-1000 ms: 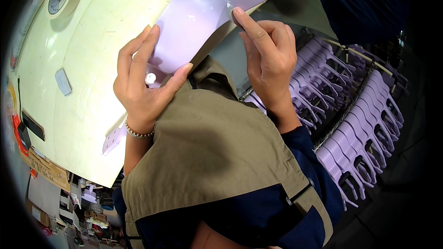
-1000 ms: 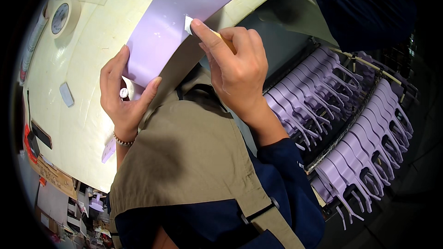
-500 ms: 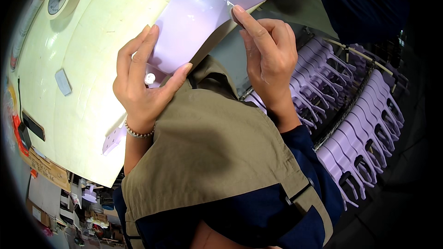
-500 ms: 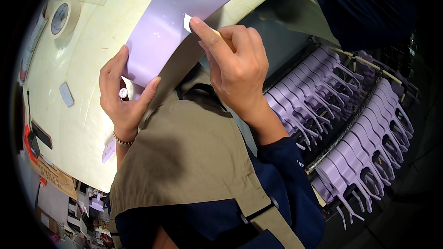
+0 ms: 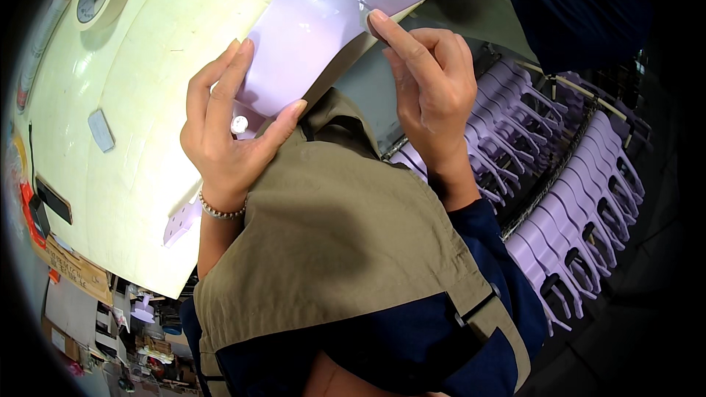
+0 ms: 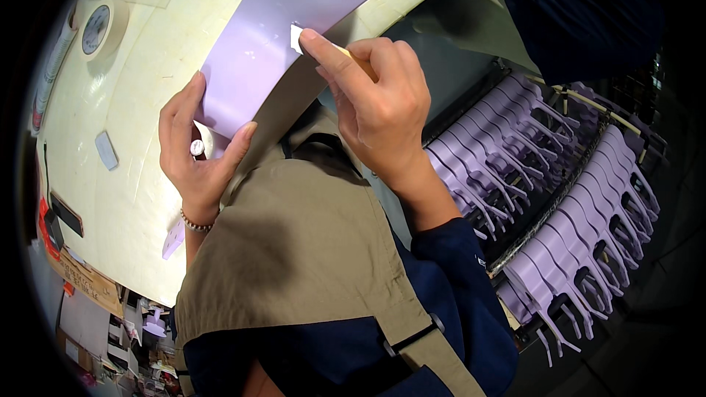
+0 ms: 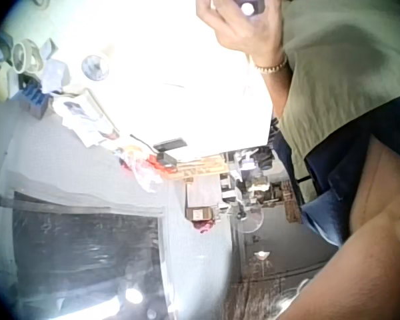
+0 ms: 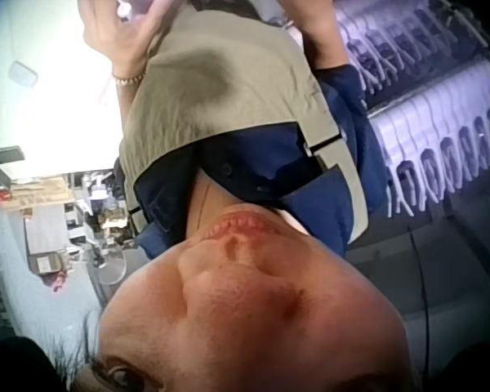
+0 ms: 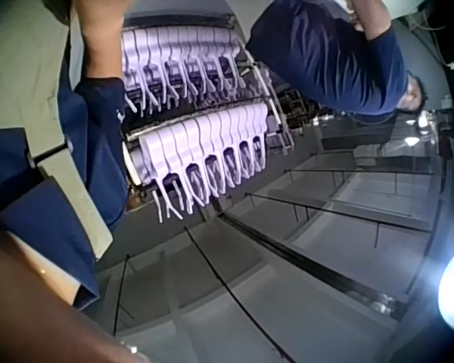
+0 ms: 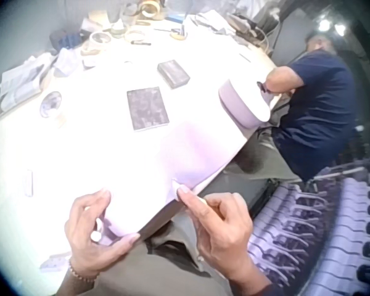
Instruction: The person sands the neck of a light purple guitar body using a sanding block, then retrieves a guitar body from a rack. They use a utility knife to scrape and smooth the edges of the body, focusing on the curves and seams.
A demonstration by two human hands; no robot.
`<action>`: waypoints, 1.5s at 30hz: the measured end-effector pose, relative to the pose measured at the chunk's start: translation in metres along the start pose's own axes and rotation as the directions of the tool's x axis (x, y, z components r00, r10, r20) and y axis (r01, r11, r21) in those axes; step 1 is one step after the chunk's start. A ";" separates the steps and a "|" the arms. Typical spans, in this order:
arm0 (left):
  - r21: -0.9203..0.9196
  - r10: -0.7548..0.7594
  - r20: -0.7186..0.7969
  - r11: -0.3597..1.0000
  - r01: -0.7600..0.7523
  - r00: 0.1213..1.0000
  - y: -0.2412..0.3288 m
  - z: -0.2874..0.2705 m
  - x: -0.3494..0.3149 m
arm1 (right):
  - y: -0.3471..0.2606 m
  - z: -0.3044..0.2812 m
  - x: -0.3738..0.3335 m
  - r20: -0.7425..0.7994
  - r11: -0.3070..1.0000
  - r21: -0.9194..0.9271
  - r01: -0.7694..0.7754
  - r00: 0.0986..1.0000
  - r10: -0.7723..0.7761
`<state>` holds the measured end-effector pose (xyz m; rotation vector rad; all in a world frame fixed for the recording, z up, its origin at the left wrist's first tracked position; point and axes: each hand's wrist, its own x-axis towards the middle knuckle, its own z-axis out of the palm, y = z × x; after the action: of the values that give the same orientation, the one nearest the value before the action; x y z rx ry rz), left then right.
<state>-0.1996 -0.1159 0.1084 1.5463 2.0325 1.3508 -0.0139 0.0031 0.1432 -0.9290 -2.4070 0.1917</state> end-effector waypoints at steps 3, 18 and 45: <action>0.012 0.008 0.000 1.000 -0.008 1.000 -0.001 0.000 0.000 | 0.000 0.002 0.000 -0.034 0.999 -0.036 0.009 0.999 -0.011; 0.012 0.037 -0.014 0.999 -0.037 0.999 -0.004 0.001 -0.001 | -0.002 0.006 -0.002 0.021 0.993 -0.110 0.047 0.999 -0.045; 0.023 0.034 -0.006 0.999 -0.033 0.999 -0.002 0.000 0.000 | 0.005 0.008 -0.006 -0.058 0.998 -0.042 0.044 0.997 -0.047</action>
<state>-0.2010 -0.1160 0.1075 1.5946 2.0416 1.3508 -0.0116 0.0035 0.1319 -0.8849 -2.3829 0.0971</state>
